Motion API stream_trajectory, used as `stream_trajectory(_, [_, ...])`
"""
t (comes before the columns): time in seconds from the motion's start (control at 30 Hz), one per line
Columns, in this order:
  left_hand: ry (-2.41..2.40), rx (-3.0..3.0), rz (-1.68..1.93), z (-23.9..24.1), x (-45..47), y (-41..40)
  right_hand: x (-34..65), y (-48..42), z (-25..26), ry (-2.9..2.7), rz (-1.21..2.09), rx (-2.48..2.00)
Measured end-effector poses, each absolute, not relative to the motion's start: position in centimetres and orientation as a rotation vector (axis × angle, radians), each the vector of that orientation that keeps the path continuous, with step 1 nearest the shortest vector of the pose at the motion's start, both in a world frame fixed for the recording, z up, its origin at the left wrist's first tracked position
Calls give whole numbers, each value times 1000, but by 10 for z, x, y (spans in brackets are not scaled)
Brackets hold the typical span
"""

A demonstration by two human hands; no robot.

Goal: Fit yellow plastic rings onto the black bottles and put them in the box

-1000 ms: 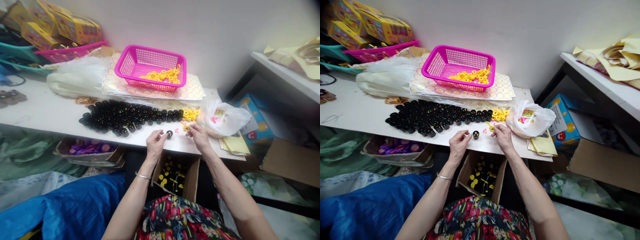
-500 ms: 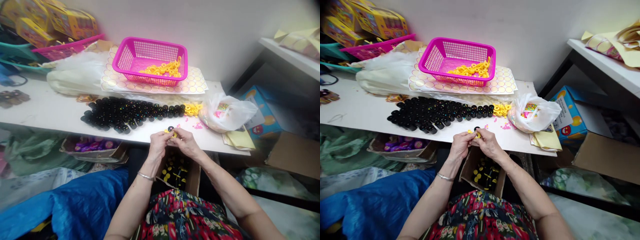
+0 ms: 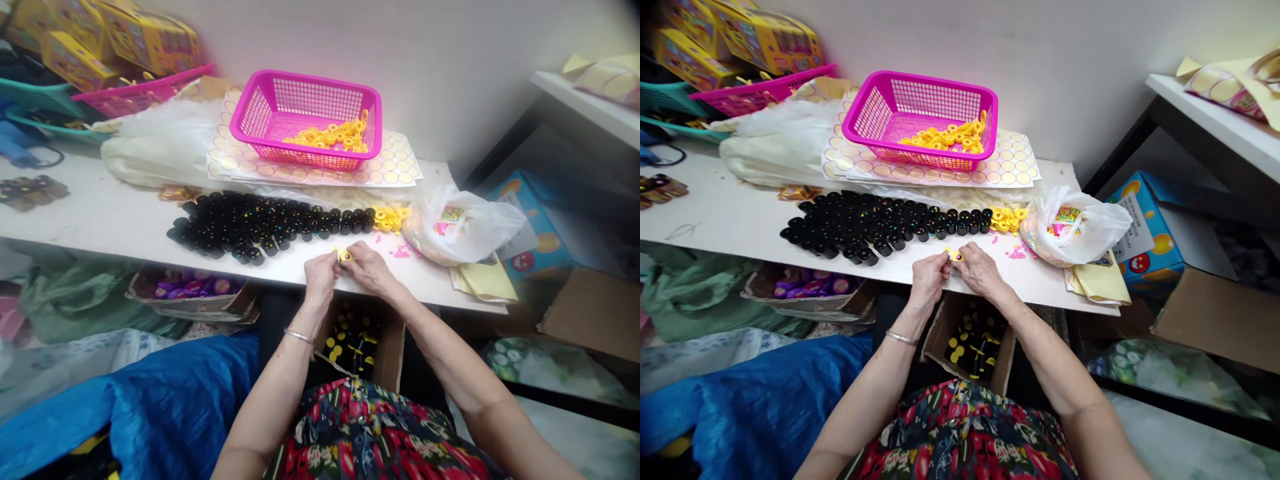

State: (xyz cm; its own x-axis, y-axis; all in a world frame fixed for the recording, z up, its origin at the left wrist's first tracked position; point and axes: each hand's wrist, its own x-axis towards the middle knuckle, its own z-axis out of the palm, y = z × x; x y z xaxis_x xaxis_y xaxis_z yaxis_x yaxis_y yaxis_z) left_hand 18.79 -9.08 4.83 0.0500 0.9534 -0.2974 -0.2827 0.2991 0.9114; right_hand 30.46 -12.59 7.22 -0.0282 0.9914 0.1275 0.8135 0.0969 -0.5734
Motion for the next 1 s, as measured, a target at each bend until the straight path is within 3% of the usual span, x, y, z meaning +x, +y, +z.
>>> stream_trajectory(0.23, [1150, 882, 1136, 45, 200, -89, 304, -122, 68, -1704, 617, -1656])
stream_trajectory(0.47, [1250, 940, 1127, 42, 200, -87, 292, -114, 57, -869, 1108, -1485])
stream_trajectory(0.77, [1255, 835, 1069, 38, 204, -78, 286, -104, 45, -597, 1202, -1436])
stream_trajectory(1.0, [1137, 1109, 1043, 39, 191, -83, 278, -105, 44, -557, 1202, -1380])
